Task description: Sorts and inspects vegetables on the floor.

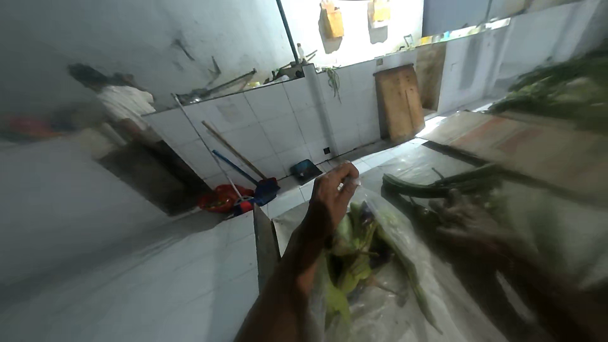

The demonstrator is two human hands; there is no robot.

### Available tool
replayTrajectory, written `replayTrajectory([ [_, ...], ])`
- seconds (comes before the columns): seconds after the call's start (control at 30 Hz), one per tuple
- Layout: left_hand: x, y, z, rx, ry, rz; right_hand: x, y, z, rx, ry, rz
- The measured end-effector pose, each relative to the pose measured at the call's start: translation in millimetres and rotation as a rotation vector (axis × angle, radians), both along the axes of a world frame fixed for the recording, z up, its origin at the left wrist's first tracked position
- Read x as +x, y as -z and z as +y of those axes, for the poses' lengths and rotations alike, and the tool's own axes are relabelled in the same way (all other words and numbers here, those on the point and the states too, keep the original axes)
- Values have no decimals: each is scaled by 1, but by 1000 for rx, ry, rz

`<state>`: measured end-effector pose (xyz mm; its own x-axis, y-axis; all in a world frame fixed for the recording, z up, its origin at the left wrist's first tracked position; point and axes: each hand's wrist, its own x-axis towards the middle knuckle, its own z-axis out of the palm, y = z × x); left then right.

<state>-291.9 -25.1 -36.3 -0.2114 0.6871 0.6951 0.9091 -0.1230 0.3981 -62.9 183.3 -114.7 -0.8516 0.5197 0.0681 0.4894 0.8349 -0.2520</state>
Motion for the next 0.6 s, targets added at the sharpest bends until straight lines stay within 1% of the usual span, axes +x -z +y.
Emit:
replayTrajectory([
  [0.1, 5, -2, -2, -55, -17, -32, -11, 1, -14, 78, 33, -150],
  [0.27, 9, -4, -3, -76, -50, -55, -10, 3, -20, 107, 70, -135],
  [0.37, 8, -4, -4, -86, -71, -68, -12, 1, -24, 117, 154, -39],
  [0.43, 9, -4, -6, -83, -73, -76, -9, 4, -10, 36, 180, 113],
  [0.5, 16, -5, -10, -84, -91, -72, 4, 10, 12, -80, 86, 333],
  [0.57, 15, -8, -10, -73, -139, -62, 12, 8, 22, 4, -50, 449],
  [0.6, 14, -10, -9, -73, -168, -54, 15, 4, 25, 25, -80, 500],
])
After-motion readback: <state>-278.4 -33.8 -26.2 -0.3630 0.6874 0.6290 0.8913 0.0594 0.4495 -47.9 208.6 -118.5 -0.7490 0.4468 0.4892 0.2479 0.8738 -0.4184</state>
